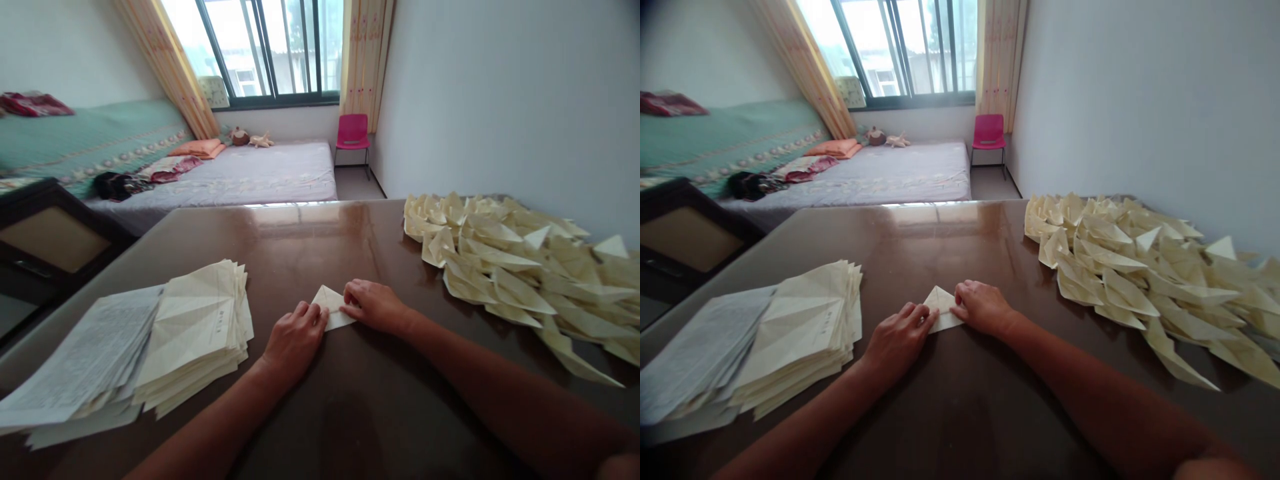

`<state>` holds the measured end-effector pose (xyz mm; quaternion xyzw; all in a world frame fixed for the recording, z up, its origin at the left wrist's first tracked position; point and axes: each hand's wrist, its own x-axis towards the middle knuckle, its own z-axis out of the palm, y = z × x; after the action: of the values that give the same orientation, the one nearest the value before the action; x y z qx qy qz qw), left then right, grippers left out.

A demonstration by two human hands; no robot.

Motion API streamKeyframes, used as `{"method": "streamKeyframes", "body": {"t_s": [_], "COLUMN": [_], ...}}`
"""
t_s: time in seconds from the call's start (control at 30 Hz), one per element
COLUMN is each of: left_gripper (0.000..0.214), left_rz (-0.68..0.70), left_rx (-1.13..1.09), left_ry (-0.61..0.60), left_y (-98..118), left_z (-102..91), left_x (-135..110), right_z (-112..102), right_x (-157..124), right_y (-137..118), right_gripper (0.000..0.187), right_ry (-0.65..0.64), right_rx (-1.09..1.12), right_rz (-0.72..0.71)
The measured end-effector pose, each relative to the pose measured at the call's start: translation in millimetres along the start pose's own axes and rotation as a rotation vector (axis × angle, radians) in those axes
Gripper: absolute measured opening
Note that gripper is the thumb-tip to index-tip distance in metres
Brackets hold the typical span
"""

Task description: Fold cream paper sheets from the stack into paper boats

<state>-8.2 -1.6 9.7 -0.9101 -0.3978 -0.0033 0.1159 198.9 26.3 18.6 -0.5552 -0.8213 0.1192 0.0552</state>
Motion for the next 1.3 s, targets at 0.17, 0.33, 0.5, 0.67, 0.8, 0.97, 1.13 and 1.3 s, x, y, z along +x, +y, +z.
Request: {"method": "streamKeyframes", "body": {"t_s": [0.17, 0.33, 0.5, 0.67, 0.8, 0.97, 1.13, 1.3], "left_gripper": [0.029, 0.025, 0.025, 0.025, 0.025, 0.022, 0.021, 0.021], "left_rz": [-0.016, -0.037, -0.035, -0.029, -0.033, -0.042, -0.044, -0.058], "left_rx": [-0.017, -0.047, -0.046, -0.042, -0.038, -0.024, -0.032, -0.046], "left_ry": [0.006, -0.012, 0.002, 0.009, 0.018, 0.028, 0.044, 0.039], "left_y": [-3.5, -6.1, -7.1, -7.4, -6.4, -5.0, -5.1, -5.6], "left_z": [-0.2, -1.5, 1.3, 4.0, 3.7, 3.3, 5.5, 6.0], "left_x": [0.7, 2.5, 3.5, 3.3, 3.4, 3.5, 3.4, 3.7], "right_z": [1.6, 4.3, 6.2, 7.7, 9.7, 10.5, 8.9, 8.5], "right_x": [0.5, 3.3, 6.3, 5.9, 6.1, 7.8, 8.7, 6.4], "right_y": [3.2, 7.7, 11.8, 11.2, 11.8, 14.3, 14.3, 9.6], "right_gripper": [0.026, 0.024, 0.025, 0.025, 0.024, 0.020, 0.016, 0.020], "right_ry": [0.072, 0.074, 0.035, 0.044, 0.048, 0.042, 0.021, -0.001], "right_rx": [0.022, 0.088, 0.116, 0.103, 0.114, 0.179, 0.265, 0.380], "right_rz": [0.002, 0.000, 0.016, 0.018, 0.009, 0.011, 0.035, 0.018]}}
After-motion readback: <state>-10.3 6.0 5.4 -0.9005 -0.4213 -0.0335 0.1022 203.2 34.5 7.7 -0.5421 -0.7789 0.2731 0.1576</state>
